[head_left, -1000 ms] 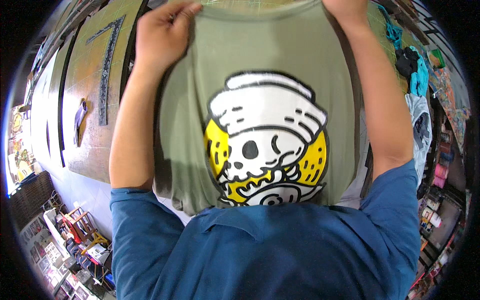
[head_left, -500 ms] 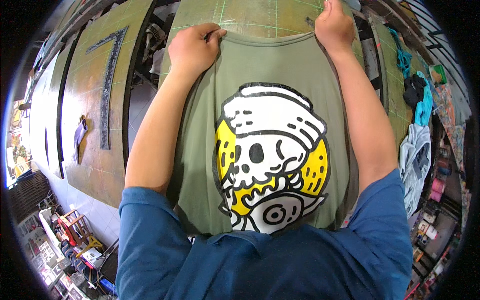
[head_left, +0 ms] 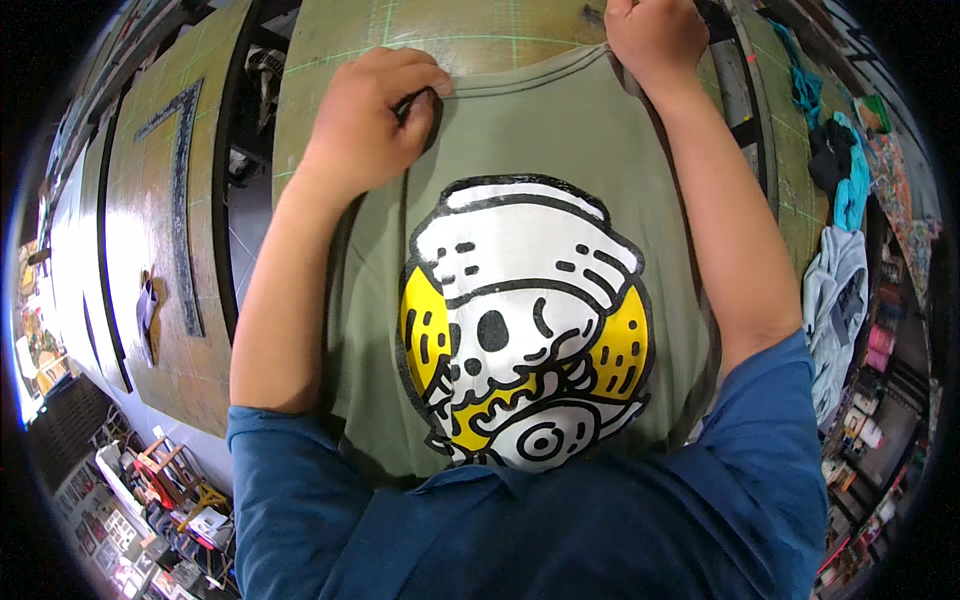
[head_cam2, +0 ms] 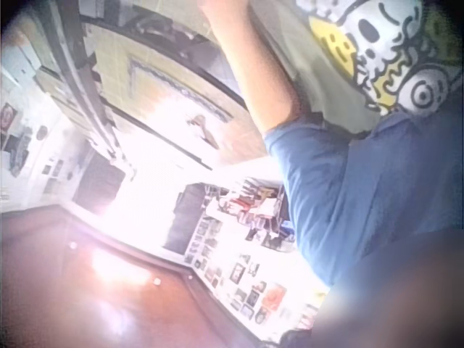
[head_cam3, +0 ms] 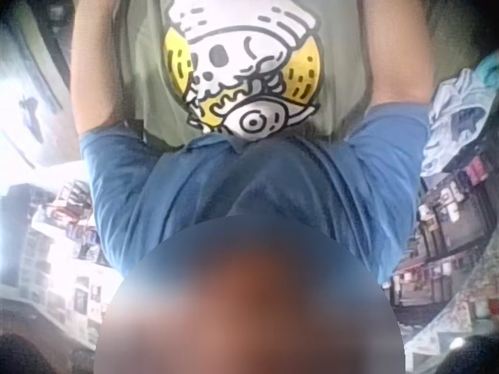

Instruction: The person uses a small brush to apply white paint along the black outlines of a skull graphic on a green t-shirt. They repeatedly trace the edges of the design, occasionally lifting the shirt to adjust its position on the table.

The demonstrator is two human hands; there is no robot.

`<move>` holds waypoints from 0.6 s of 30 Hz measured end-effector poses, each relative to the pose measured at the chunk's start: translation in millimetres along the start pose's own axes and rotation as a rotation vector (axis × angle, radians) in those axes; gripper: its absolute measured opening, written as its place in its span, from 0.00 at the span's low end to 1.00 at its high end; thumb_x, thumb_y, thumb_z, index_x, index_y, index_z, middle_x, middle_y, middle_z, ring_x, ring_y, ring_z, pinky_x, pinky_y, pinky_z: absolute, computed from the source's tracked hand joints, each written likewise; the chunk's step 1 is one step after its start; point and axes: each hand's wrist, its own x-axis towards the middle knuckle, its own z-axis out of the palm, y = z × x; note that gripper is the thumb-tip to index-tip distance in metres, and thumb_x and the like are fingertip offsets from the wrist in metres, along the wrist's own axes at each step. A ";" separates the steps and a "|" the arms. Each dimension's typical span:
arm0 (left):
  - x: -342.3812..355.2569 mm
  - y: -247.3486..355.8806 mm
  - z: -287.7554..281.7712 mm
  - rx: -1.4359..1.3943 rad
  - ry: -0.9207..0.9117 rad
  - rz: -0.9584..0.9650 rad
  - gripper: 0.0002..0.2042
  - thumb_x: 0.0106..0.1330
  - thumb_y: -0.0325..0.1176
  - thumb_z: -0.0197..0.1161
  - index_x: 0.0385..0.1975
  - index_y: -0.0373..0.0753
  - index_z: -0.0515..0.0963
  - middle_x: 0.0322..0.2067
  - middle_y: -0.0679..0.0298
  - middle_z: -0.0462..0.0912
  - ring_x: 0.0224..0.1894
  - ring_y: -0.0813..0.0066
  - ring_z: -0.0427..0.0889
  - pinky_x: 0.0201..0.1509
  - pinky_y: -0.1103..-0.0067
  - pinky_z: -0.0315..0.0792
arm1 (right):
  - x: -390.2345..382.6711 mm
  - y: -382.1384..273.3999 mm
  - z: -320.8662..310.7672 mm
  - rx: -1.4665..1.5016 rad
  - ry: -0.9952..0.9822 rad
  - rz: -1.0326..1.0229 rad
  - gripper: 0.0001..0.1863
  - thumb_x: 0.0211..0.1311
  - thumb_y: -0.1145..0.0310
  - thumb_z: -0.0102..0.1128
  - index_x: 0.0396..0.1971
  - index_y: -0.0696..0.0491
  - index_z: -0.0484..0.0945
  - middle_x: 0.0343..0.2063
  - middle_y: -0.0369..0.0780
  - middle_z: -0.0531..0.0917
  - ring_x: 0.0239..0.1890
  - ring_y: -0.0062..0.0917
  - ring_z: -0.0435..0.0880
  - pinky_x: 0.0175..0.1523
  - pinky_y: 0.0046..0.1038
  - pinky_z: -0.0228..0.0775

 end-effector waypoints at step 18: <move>69.1 21.7 61.3 -0.675 -0.308 -0.490 0.08 0.59 0.26 0.66 0.24 0.35 0.72 0.18 0.71 0.69 0.23 0.85 0.66 0.26 0.83 0.63 | -106.4 -65.7 -153.5 0.560 -0.369 0.511 0.05 0.55 0.81 0.61 0.33 0.62 0.81 0.23 0.39 0.79 0.22 0.15 0.74 0.26 0.15 0.62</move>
